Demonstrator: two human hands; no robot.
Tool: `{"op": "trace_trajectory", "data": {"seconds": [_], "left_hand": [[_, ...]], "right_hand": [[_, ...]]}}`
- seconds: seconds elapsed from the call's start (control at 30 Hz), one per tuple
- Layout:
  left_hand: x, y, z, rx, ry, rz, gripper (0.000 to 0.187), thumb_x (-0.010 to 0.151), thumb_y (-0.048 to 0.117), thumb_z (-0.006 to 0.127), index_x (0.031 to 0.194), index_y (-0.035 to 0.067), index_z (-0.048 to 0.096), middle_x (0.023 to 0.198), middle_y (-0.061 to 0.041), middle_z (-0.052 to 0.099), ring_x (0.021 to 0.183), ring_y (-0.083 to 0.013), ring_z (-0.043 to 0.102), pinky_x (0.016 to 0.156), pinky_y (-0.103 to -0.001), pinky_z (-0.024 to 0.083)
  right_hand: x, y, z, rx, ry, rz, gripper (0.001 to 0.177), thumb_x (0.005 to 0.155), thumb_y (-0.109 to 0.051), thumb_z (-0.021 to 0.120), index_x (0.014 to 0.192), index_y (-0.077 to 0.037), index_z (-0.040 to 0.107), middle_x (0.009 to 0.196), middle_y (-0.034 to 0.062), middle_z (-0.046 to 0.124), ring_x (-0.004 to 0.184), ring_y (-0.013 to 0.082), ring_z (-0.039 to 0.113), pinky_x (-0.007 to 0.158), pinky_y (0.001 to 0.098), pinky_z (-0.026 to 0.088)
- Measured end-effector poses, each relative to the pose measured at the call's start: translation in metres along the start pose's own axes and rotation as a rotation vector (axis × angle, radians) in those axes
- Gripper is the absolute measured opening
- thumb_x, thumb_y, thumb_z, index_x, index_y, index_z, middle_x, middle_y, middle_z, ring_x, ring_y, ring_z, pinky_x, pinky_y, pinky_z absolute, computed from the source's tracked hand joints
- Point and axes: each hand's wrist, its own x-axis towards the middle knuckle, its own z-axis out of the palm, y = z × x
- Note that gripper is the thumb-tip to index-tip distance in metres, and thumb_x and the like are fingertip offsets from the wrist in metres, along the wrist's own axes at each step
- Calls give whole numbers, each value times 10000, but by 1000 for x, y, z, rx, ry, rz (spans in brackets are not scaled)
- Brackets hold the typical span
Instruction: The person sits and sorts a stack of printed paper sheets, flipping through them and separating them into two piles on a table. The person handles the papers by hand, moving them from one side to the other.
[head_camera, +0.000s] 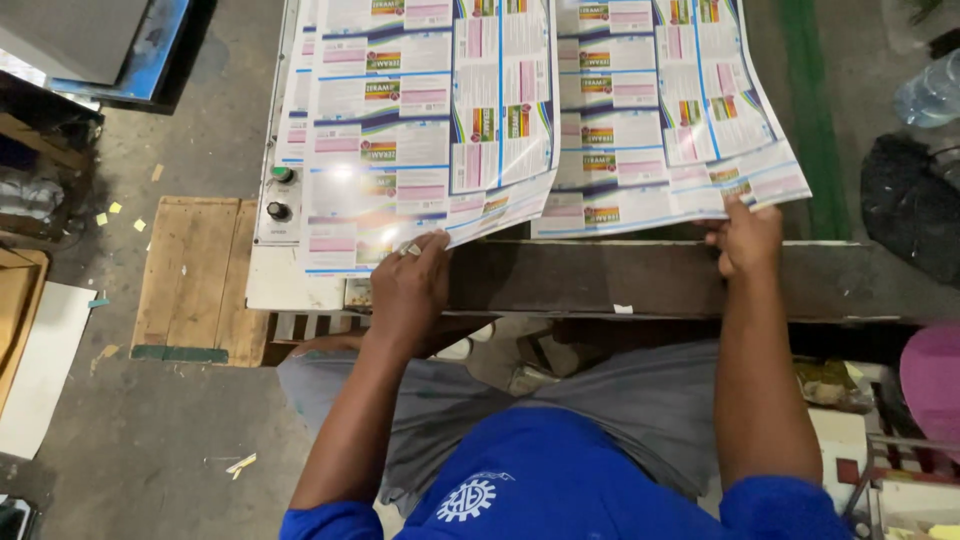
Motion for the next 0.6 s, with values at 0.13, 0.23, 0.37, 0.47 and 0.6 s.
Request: {"op": "trace_trajectory", "data": {"seconds": [0.13, 0.23, 0.37, 0.47, 0.6], "left_hand": [[-4, 5, 0, -34, -26, -28, 204, 905, 20, 693, 1107, 24, 716, 1077, -157, 769, 876, -330, 741, 759, -430, 578], [-9, 9, -2, -70, -16, -38, 235, 902, 10, 683, 1134, 28, 711, 1093, -165, 762, 915, -330, 741, 773, -428, 580], [-11, 16, -2, -117, 33, 18, 254, 895, 12, 698, 1148, 29, 700, 1092, -164, 750, 996, -330, 741, 816, -435, 583], [-12, 30, 7, -203, 45, 100, 285, 887, 15, 716, 1171, 30, 698, 1111, -158, 744, 1022, -324, 738, 837, -426, 587], [-3, 63, 20, -272, 24, 186, 317, 915, 55, 737, 1226, 25, 683, 1179, -143, 728, 1106, -320, 726, 940, -422, 590]], "right_hand": [[39, -9, 17, -43, -11, 0, 250, 1090, -146, 557, 1302, -20, 591, 1040, 101, 745, 727, 180, 722, 497, 269, 465], [34, -22, 28, 16, -31, 80, 279, 1104, -220, 558, 1330, -59, 567, 1025, 87, 734, 736, 178, 729, 497, 259, 456], [-3, -10, 35, 34, -36, 110, 394, 1081, -254, 540, 1444, -107, 498, 1050, 103, 747, 740, 160, 712, 508, 251, 477], [-59, 6, 56, 22, -112, 147, 460, 1027, -205, 578, 1463, -85, 496, 1074, 116, 756, 749, 160, 706, 510, 264, 472], [-150, -13, 98, -224, -598, 54, 477, 964, -190, 680, 1407, -51, 571, 1117, 121, 723, 873, 147, 691, 720, 287, 540]]}}
